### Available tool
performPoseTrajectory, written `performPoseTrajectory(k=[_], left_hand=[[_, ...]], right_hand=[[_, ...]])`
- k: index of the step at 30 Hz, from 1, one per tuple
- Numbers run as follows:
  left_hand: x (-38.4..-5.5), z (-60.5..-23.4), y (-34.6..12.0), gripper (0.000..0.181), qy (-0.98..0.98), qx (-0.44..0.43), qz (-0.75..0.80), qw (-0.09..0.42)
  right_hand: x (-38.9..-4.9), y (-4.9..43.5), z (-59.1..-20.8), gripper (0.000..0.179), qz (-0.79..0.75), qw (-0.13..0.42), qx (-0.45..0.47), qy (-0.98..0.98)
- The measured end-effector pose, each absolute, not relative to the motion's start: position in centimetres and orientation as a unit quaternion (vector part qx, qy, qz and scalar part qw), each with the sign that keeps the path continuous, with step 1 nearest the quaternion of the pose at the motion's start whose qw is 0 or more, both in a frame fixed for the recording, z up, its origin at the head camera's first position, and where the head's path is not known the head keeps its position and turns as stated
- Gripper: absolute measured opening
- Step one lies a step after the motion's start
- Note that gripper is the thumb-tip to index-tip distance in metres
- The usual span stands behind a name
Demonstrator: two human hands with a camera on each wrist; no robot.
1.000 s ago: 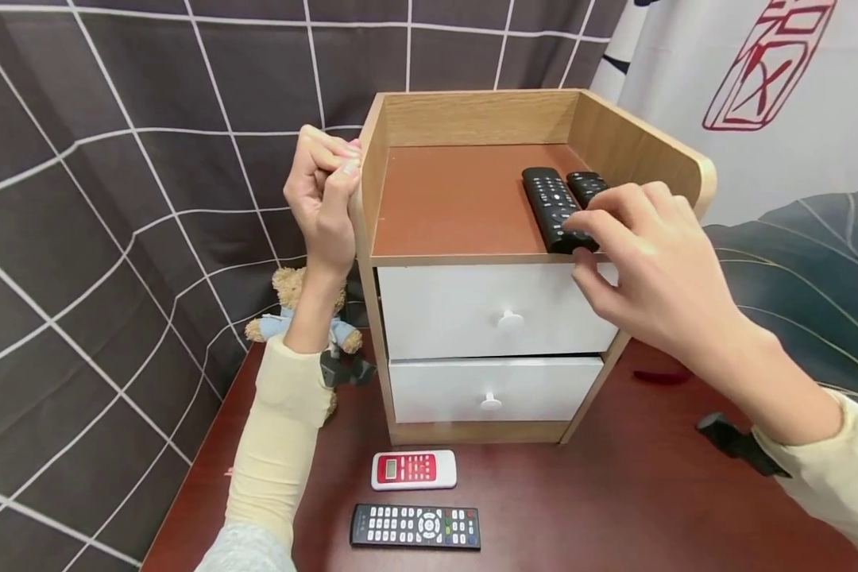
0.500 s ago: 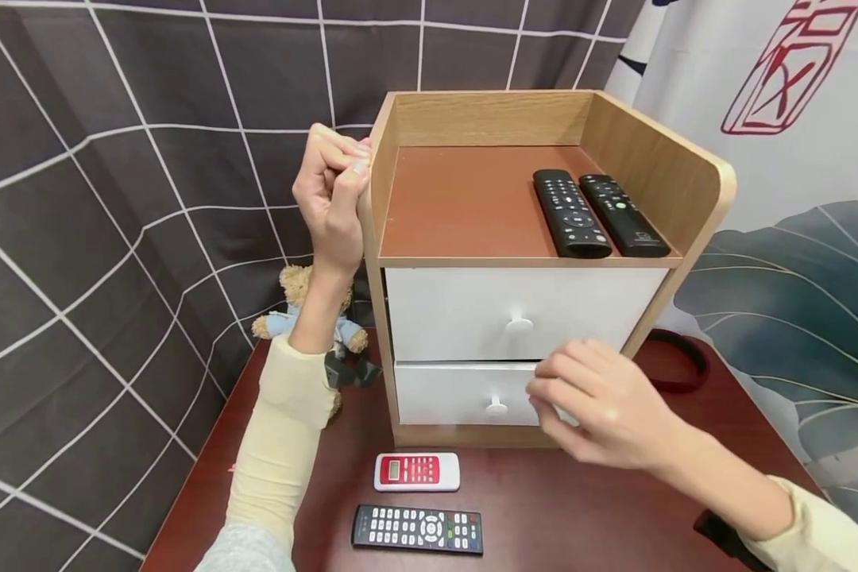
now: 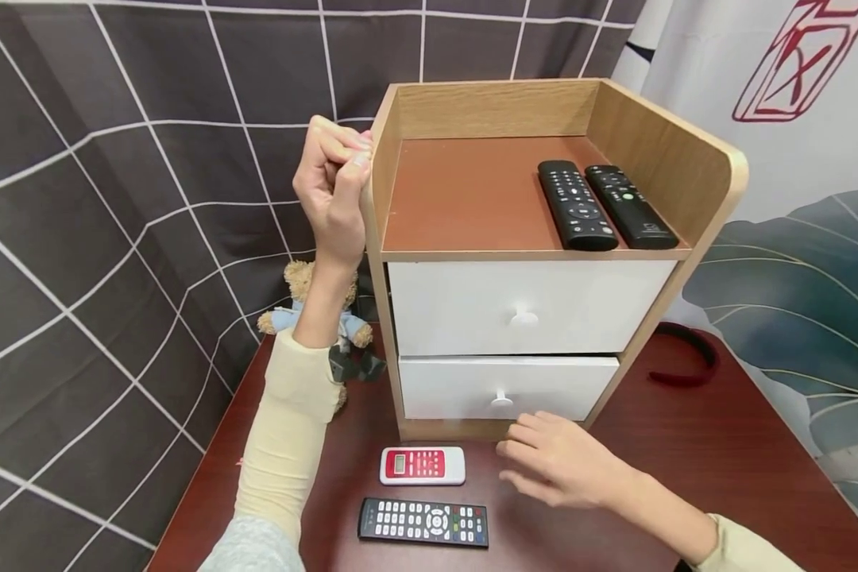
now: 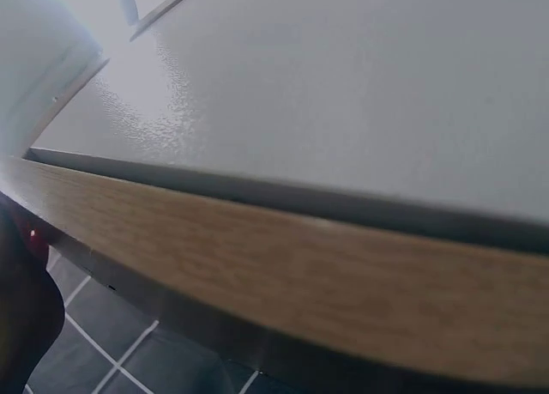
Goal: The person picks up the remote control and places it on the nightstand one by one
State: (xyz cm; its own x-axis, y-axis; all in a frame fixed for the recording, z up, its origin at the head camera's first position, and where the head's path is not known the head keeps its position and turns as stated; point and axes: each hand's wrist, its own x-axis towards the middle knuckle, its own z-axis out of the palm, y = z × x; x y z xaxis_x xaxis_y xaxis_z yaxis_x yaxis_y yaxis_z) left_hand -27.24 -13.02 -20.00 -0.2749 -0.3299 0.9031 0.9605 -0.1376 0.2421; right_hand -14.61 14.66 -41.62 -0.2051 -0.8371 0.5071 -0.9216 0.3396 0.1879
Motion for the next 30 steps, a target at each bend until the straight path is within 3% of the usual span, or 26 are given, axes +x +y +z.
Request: performPoseTrajectory(k=[16, 22, 30], left_hand=[[-27.5, -20.1, -12.9, 0.011, -0.44, -0.358, -0.664, 0.488], [-27.6, -20.0, -12.7, 0.01, -0.439, -0.361, -0.662, 0.488], [-27.3, -20.4, -12.8, 0.009, -0.434, -0.362, -0.666, 0.487]], right_hand=[[-12.6, 12.3, -51.4, 0.065, 0.075, 0.113, 0.523, -0.841], [-12.3, 12.3, -52.5, 0.063, 0.055, 0.098, 0.52, -0.847], [-11.9, 12.2, -53.0, 0.047, 0.091, 0.079, 0.53, -0.839]])
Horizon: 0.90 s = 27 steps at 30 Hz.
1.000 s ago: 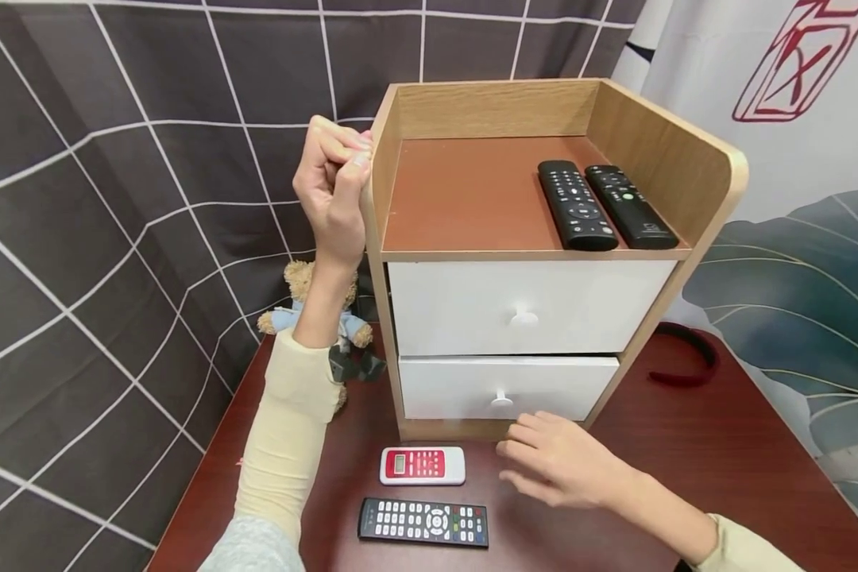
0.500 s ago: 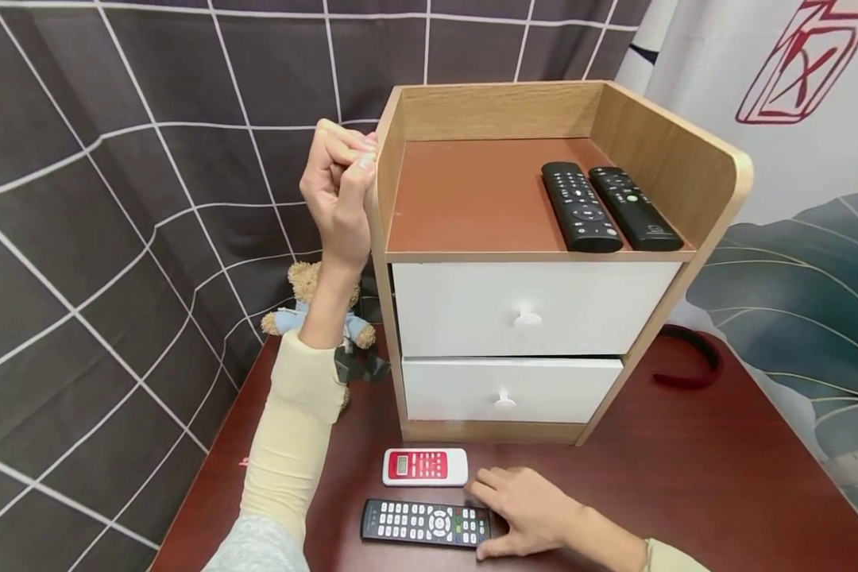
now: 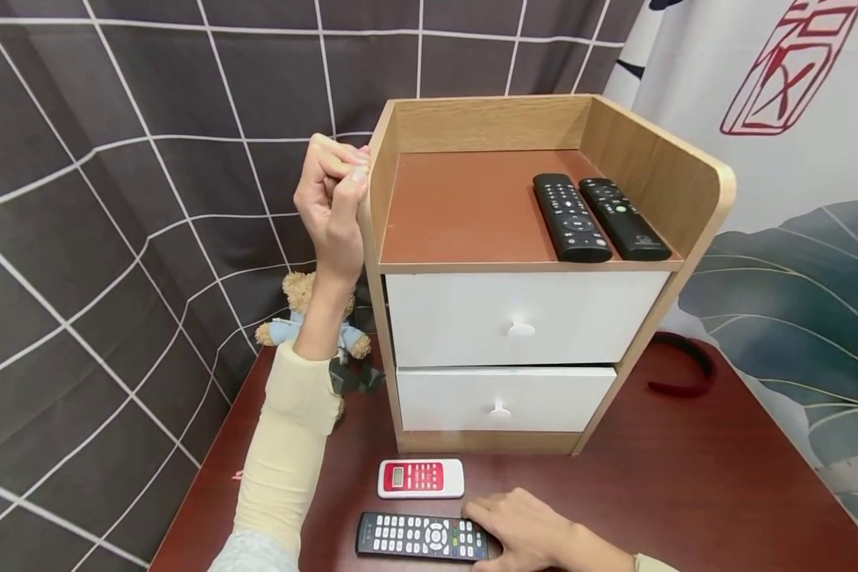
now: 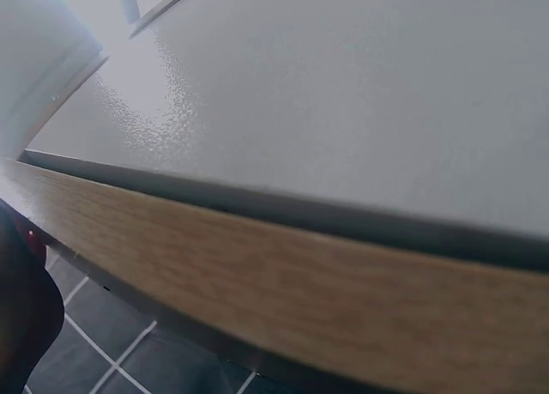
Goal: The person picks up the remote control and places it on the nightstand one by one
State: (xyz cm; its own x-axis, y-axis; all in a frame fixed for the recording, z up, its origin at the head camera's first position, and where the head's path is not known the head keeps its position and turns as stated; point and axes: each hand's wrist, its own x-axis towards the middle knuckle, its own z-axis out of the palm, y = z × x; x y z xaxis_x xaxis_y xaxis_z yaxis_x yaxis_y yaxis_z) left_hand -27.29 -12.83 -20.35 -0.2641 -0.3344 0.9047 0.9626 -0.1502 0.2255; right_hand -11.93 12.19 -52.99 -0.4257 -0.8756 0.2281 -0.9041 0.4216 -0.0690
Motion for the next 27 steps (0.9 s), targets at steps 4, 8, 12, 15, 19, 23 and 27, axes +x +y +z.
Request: performPoseTrajectory(k=[4, 8, 12, 15, 19, 23, 27], left_hand=[[-27.3, -20.3, -12.7, 0.009, -0.438, -0.363, -0.663, 0.486], [-27.3, -20.3, -12.7, 0.009, -0.442, -0.362, -0.659, 0.49], [-27.3, -20.3, -12.9, 0.009, -0.443, -0.361, -0.656, 0.493], [-27.2, -20.3, -12.9, 0.009, -0.438, -0.363, -0.659, 0.492], [-27.1, -20.3, -13.0, 0.01, -0.431, -0.366, -0.662, 0.492], [-27.1, -20.2, -12.9, 0.01, -0.428, -0.368, -0.665, 0.489], [-27.1, -20.2, -12.7, 0.01, -0.427, -0.366, -0.668, 0.487]], right_hand=[[-11.7, 12.2, -53.0, 0.043, 0.14, 0.032, 0.526, -0.838], [-11.2, 12.1, -53.0, 0.035, 0.213, -0.011, 0.517, -0.829], [-10.5, 11.8, -52.8, 0.02, 0.317, -0.085, 0.504, -0.799], [-9.7, 11.6, -52.5, 0.013, 0.461, -0.232, 0.46, -0.723], [-8.9, 11.5, -51.7, 0.027, 0.612, -0.369, 0.369, -0.594], [-8.4, 11.8, -49.4, 0.044, 0.649, -0.412, 0.336, -0.545], [-8.1, 12.7, -46.2, 0.049, 0.653, -0.447, 0.325, -0.519]])
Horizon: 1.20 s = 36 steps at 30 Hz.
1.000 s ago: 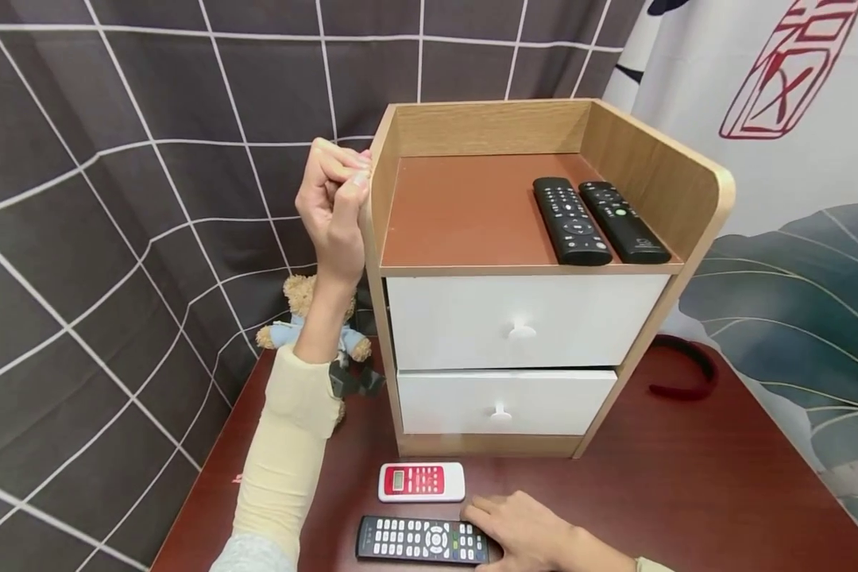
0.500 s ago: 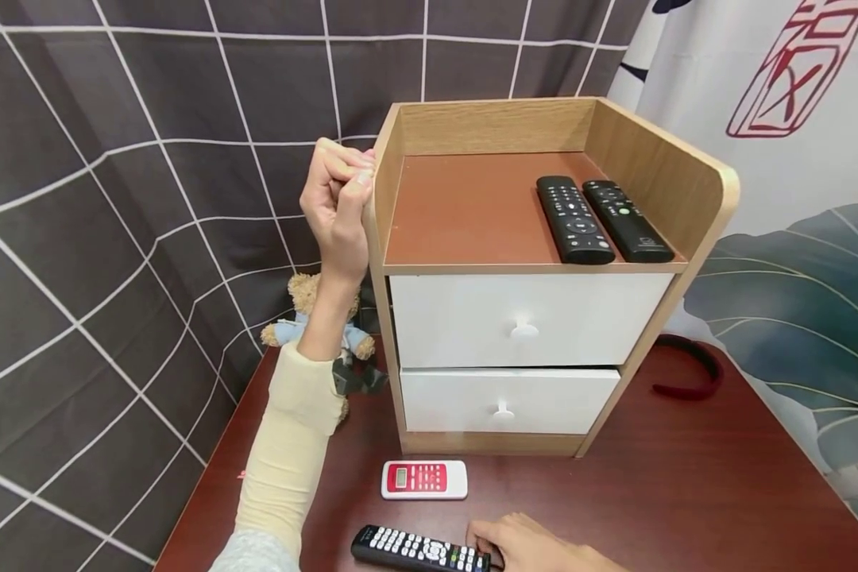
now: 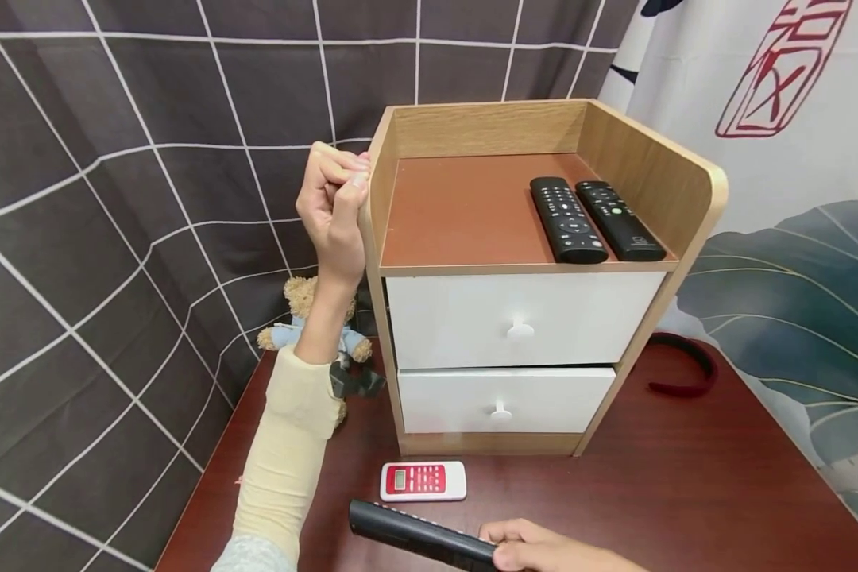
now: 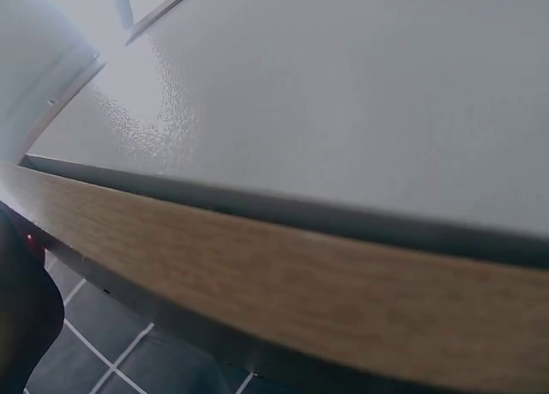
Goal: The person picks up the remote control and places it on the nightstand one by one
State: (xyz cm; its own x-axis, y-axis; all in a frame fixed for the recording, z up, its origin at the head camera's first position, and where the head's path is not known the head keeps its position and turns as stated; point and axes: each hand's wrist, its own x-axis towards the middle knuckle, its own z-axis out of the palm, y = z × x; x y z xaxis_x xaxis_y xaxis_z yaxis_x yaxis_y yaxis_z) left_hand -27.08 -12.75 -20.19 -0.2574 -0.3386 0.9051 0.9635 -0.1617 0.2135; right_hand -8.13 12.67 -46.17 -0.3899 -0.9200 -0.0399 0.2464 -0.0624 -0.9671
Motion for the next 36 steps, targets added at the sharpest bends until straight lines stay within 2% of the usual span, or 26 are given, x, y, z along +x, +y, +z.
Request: performPoseTrajectory(k=[3, 5, 10, 13, 23, 29, 36], left_hand=[[-27.0, -20.2, -12.8, 0.01, -0.427, -0.366, -0.67, 0.485], [-26.9, -20.2, -12.9, 0.011, -0.43, -0.366, -0.67, 0.482], [-26.9, -20.0, -13.3, 0.01, -0.438, -0.365, -0.666, 0.482], [-26.8, -19.9, -13.3, 0.01, -0.438, -0.367, -0.666, 0.479], [-27.0, -20.1, -13.0, 0.012, -0.443, -0.37, -0.665, 0.474], [-27.1, -20.1, -13.3, 0.015, -0.444, -0.364, -0.66, 0.485], [-27.0, -20.2, -13.2, 0.011, -0.442, -0.365, -0.667, 0.476]], right_hand=[[-8.0, 13.5, -43.8, 0.051, -0.659, 0.451, -0.321, 0.509], [-8.3, 14.2, -41.9, 0.047, -0.65, 0.424, -0.345, 0.529], [-9.6, 15.9, -36.9, 0.025, -0.615, 0.28, -0.456, 0.58], [-10.0, 17.1, -34.2, 0.02, -0.612, 0.221, -0.469, 0.597], [-10.5, 20.5, -25.9, 0.02, -0.53, 0.037, -0.388, 0.753], [-9.2, 18.1, -20.5, 0.022, -0.369, -0.095, -0.25, 0.89], [-8.7, 15.1, -19.2, 0.027, -0.191, -0.187, -0.154, 0.951]])
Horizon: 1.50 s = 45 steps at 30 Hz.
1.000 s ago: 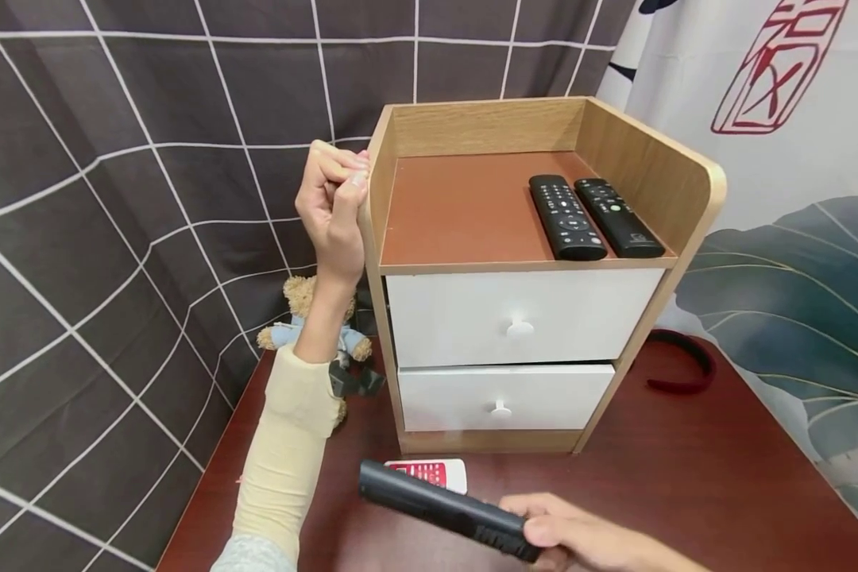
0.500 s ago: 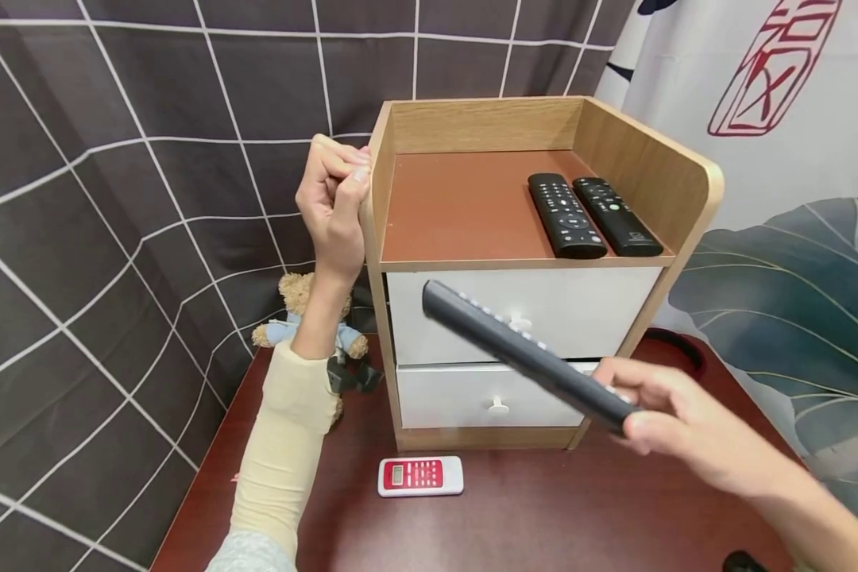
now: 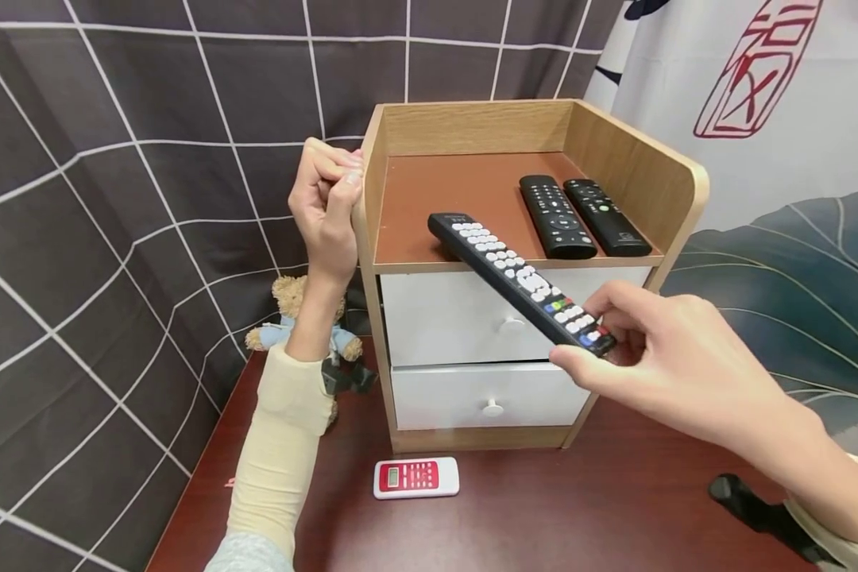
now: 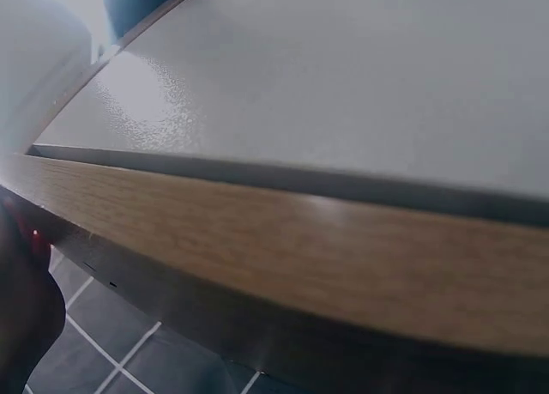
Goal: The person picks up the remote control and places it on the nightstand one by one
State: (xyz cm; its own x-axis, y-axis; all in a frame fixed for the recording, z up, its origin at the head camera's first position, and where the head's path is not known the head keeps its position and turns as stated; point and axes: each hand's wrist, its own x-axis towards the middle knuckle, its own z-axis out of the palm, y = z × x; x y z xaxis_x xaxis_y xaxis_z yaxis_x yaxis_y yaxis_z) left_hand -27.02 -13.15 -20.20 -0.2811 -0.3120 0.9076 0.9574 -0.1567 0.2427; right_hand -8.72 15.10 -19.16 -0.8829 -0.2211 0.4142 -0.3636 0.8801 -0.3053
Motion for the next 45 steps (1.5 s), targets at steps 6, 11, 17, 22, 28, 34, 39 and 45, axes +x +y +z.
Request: performPoseTrajectory(k=[6, 11, 17, 22, 28, 34, 39, 45], left_hand=[[-27.0, -20.1, -13.1, 0.01, -0.439, -0.366, -0.669, 0.474], [-27.0, -20.1, -13.1, 0.01, -0.437, -0.369, -0.67, 0.472], [-27.0, -20.2, -13.1, 0.01, -0.437, -0.368, -0.672, 0.472], [-27.0, -20.3, -13.1, 0.01, -0.435, -0.369, -0.672, 0.473], [-27.1, -20.3, -13.0, 0.011, -0.433, -0.375, -0.669, 0.474], [-27.2, -20.3, -13.0, 0.01, -0.432, -0.376, -0.671, 0.471], [-27.3, -20.3, -13.0, 0.012, -0.434, -0.375, -0.666, 0.477], [-27.2, -20.2, -13.0, 0.01, -0.433, -0.374, -0.668, 0.475]], right_hand=[[-10.2, 14.1, -18.6, 0.033, 0.123, 0.297, 0.168, -0.932], [-12.1, 13.2, -18.8, 0.048, 0.087, 0.388, 0.225, -0.889], [-14.1, 12.1, -19.2, 0.045, 0.05, 0.404, 0.275, -0.871], [-15.1, 12.1, -19.2, 0.025, 0.05, 0.392, 0.278, -0.876], [-15.4, 12.3, -19.5, 0.026, 0.041, 0.41, 0.273, -0.869], [-15.6, 12.0, -20.1, 0.027, 0.043, 0.435, 0.275, -0.856], [-15.6, 11.4, -21.1, 0.028, 0.054, 0.477, 0.326, -0.815], [-15.3, 10.1, -24.5, 0.028, 0.082, 0.483, 0.45, -0.747]])
